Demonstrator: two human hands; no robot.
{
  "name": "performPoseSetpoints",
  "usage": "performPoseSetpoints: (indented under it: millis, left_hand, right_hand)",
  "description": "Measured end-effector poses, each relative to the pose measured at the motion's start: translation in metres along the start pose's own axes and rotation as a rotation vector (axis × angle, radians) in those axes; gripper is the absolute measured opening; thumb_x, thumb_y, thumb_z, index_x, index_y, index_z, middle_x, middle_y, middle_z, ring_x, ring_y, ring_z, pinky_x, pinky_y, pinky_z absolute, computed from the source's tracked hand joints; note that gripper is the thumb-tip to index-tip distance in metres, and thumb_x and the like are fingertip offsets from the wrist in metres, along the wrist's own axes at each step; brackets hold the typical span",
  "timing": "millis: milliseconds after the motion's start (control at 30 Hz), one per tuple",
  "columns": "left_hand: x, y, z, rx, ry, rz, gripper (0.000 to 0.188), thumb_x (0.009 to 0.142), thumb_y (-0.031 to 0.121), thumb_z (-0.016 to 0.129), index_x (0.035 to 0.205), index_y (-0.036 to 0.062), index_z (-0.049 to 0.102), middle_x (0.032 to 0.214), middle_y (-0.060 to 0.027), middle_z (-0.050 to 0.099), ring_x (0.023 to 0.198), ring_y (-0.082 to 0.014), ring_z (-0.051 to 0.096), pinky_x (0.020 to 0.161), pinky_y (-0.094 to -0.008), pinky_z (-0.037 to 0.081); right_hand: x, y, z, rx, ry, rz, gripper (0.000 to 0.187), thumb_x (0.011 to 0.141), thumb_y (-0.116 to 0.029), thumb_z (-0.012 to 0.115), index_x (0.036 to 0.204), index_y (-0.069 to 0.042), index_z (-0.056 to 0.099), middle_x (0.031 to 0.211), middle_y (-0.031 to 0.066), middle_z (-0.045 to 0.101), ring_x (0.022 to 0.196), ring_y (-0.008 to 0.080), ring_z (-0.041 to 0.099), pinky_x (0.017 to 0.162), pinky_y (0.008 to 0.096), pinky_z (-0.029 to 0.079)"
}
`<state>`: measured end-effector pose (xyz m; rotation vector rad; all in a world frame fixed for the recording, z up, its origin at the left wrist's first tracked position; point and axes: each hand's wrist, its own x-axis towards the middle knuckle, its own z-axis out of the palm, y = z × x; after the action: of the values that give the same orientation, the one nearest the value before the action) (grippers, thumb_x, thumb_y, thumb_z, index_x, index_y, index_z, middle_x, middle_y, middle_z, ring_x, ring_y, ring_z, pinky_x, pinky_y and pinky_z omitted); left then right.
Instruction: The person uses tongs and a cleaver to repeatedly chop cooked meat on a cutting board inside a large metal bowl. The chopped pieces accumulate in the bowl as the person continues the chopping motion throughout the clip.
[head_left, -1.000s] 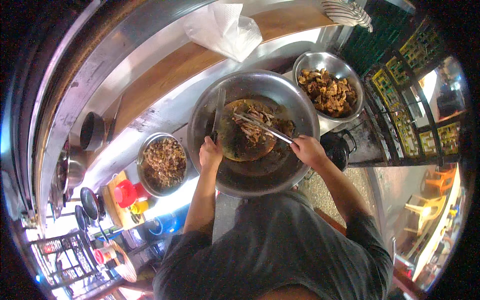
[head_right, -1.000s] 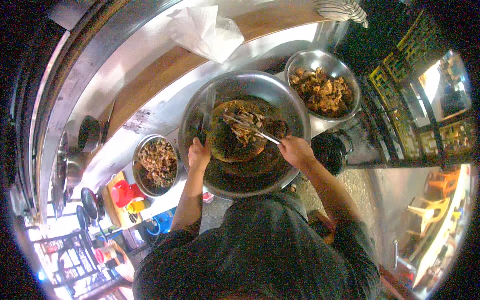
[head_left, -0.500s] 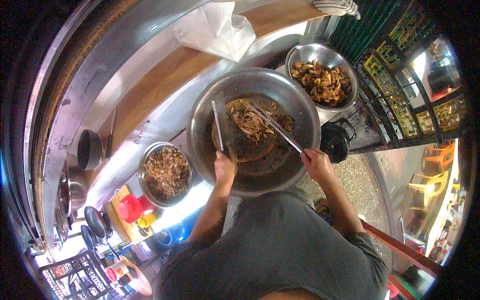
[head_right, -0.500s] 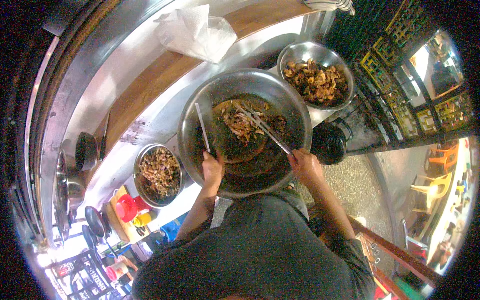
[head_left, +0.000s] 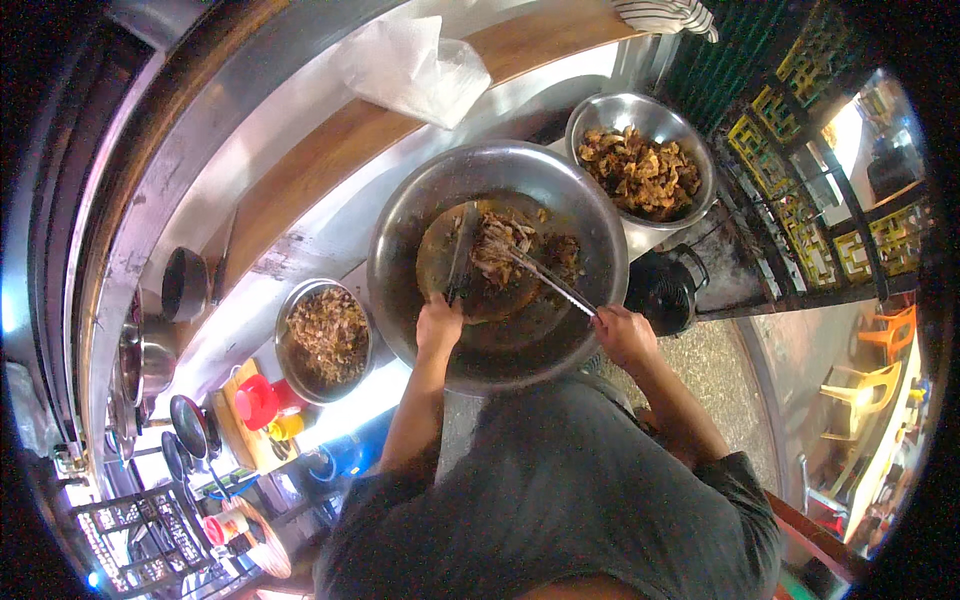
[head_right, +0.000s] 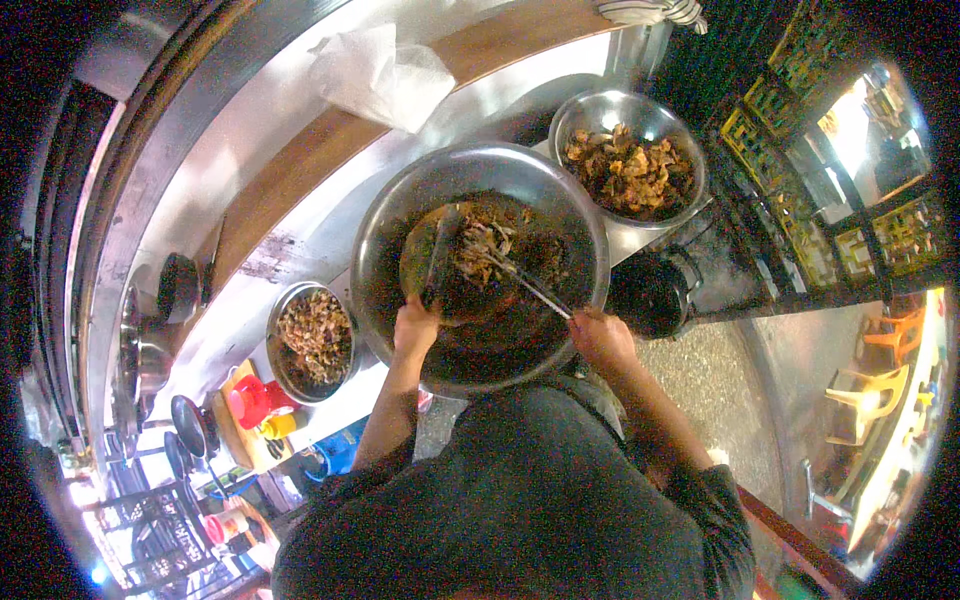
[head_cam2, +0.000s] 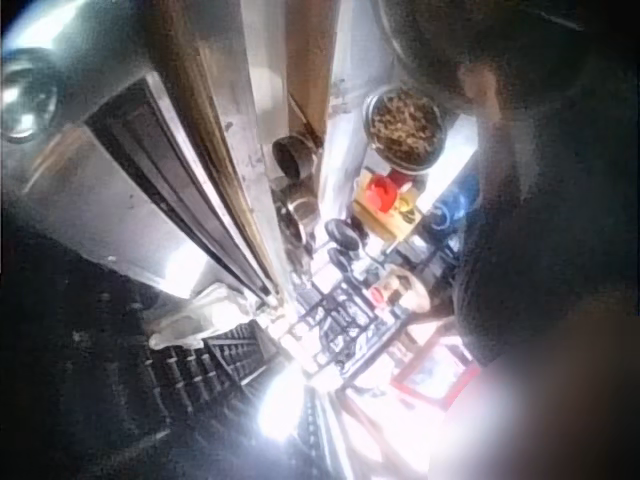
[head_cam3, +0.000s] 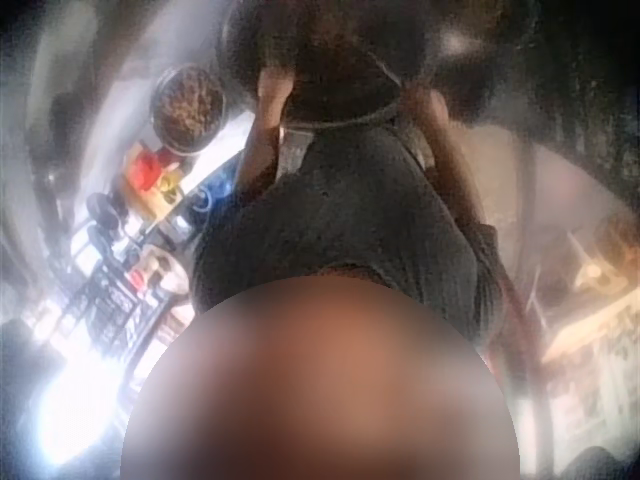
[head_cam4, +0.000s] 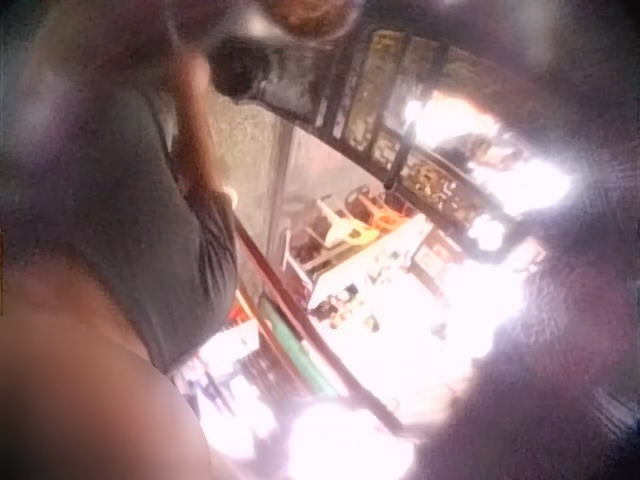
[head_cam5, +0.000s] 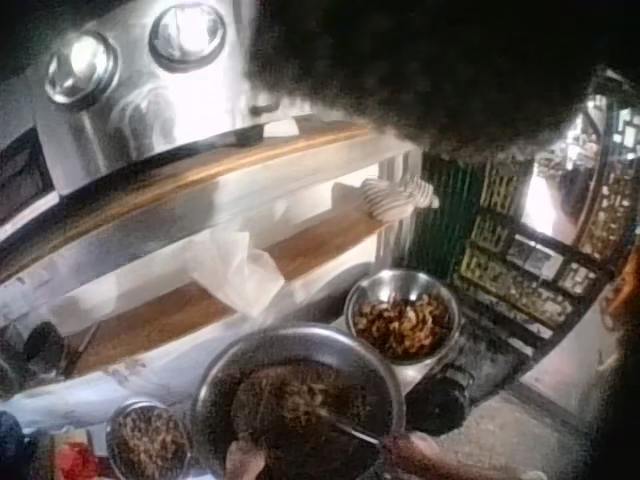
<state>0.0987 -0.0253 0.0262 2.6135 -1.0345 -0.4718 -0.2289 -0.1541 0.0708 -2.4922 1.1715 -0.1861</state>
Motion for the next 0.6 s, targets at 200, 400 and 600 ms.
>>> performPoseSetpoints:
  millis: [200, 400, 600]
  left_hand:
    - [-0.022, 0.009, 0.019, -0.436, 0.356, 0.077, 0.04, 0.095, 0.027, 0.06, 0.115, -0.0067, 0.05, 0.095, -0.0318, 0.067, 0.091, -0.0498, 0.065, 0.079, -0.0527, 0.053]
    - [0.007, 0.015, 0.012, -0.054, 0.099, 0.078, 0.039, 0.096, 0.031, 0.058, 0.11, -0.0047, 0.051, 0.094, -0.0329, 0.066, 0.089, -0.049, 0.066, 0.077, -0.054, 0.053]
    - [-0.02, 0.019, 0.024, -0.23, 0.095, -0.121, 0.042, 0.095, 0.035, 0.059, 0.11, -0.0033, 0.05, 0.095, -0.034, 0.066, 0.091, -0.0496, 0.065, 0.078, -0.0541, 0.053]
  right_hand:
    - [-0.01, 0.009, -0.001, 0.071, 0.073, -0.083, 0.023, 0.094, -0.03, 0.057, 0.091, -0.008, 0.063, 0.093, 0.0149, 0.067, 0.077, 0.0389, 0.067, 0.068, 0.0499, 0.056]
    - [-0.008, 0.021, 0.001, -0.034, -0.043, -0.059, 0.025, 0.095, -0.031, 0.055, 0.093, -0.008, 0.063, 0.095, 0.0154, 0.068, 0.079, 0.0393, 0.067, 0.069, 0.0491, 0.056]
    - [-0.013, 0.013, -0.004, 0.031, -0.019, -0.048, 0.025, 0.094, -0.031, 0.055, 0.093, -0.007, 0.064, 0.095, 0.0158, 0.068, 0.078, 0.0386, 0.067, 0.069, 0.0484, 0.056]
